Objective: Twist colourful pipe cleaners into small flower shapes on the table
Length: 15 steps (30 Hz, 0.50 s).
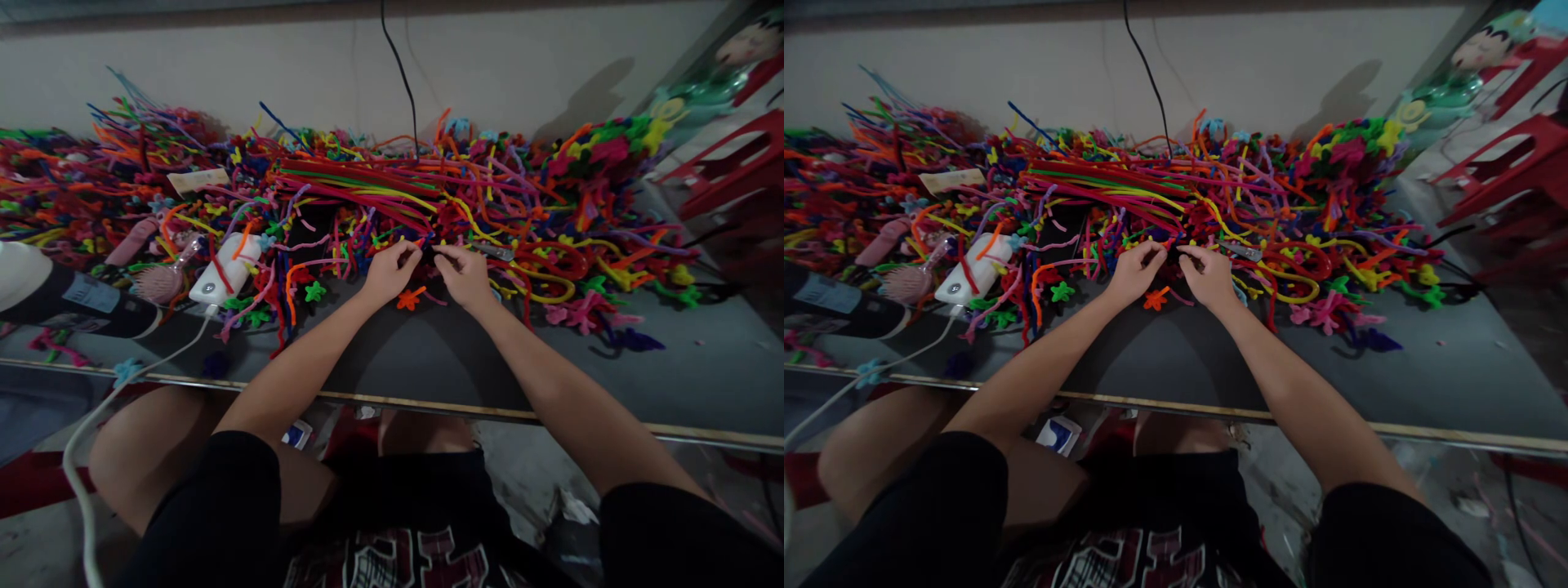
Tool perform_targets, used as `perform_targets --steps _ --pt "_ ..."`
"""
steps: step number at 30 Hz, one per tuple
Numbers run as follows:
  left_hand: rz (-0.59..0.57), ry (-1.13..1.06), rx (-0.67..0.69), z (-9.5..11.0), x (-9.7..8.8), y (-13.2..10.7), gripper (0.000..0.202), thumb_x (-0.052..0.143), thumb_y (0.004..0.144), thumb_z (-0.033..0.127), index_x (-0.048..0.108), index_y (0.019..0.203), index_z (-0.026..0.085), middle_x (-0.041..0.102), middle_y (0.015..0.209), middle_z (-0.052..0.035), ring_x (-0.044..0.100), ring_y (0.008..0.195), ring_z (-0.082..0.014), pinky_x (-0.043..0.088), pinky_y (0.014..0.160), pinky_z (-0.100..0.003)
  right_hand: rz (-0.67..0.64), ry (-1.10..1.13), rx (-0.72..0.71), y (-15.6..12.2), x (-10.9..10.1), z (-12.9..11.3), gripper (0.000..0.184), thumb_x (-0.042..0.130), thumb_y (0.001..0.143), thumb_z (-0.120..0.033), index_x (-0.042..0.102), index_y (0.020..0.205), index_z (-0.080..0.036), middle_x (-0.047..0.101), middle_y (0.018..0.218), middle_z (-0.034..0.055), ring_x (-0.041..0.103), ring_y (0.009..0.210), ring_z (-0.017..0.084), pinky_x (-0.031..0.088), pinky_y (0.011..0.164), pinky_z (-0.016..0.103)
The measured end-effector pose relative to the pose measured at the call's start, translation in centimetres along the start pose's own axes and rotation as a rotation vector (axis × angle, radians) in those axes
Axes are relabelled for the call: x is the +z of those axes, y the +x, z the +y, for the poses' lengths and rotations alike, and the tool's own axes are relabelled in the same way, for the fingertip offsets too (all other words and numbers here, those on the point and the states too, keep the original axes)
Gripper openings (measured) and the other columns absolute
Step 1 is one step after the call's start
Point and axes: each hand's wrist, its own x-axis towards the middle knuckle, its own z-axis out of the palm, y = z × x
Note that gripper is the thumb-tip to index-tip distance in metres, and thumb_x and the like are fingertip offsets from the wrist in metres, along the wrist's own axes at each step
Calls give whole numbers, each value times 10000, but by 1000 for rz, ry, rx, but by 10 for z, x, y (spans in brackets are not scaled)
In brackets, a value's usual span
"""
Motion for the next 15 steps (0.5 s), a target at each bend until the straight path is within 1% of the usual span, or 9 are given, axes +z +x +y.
perform_targets --steps 3,7,11,15 --pt "5 -2 4 -1 0 0 193 485 918 320 610 833 200 645 735 3 556 647 -109 443 619 -240 5 -13 1 0 0 0 292 544 776 -271 743 986 -234 704 687 8 561 500 142 510 542 335" --pt "15 15 7 0 0 0 193 478 926 309 602 832 195 633 716 7 551 642 -101 438 615 -227 19 -37 -18 0 1 0 327 547 732 -227 746 991 -220 710 715 9 543 500 132 500 539 323" --pt "15 3 -12 1 0 0 189 489 925 302 604 840 180 633 713 7 555 620 -92 445 607 -221 6 -24 -33 0 1 0 312 573 769 -267 734 1029 -207 696 694 12 569 529 140 509 560 321" --pt "26 -65 -23 -2 2 0 146 544 892 294 627 902 175 688 819 -12 616 699 -104 491 672 -227 3 17 -61 0 1 1 311 573 808 -290 723 1068 -208 717 769 25 623 607 156 534 614 333"
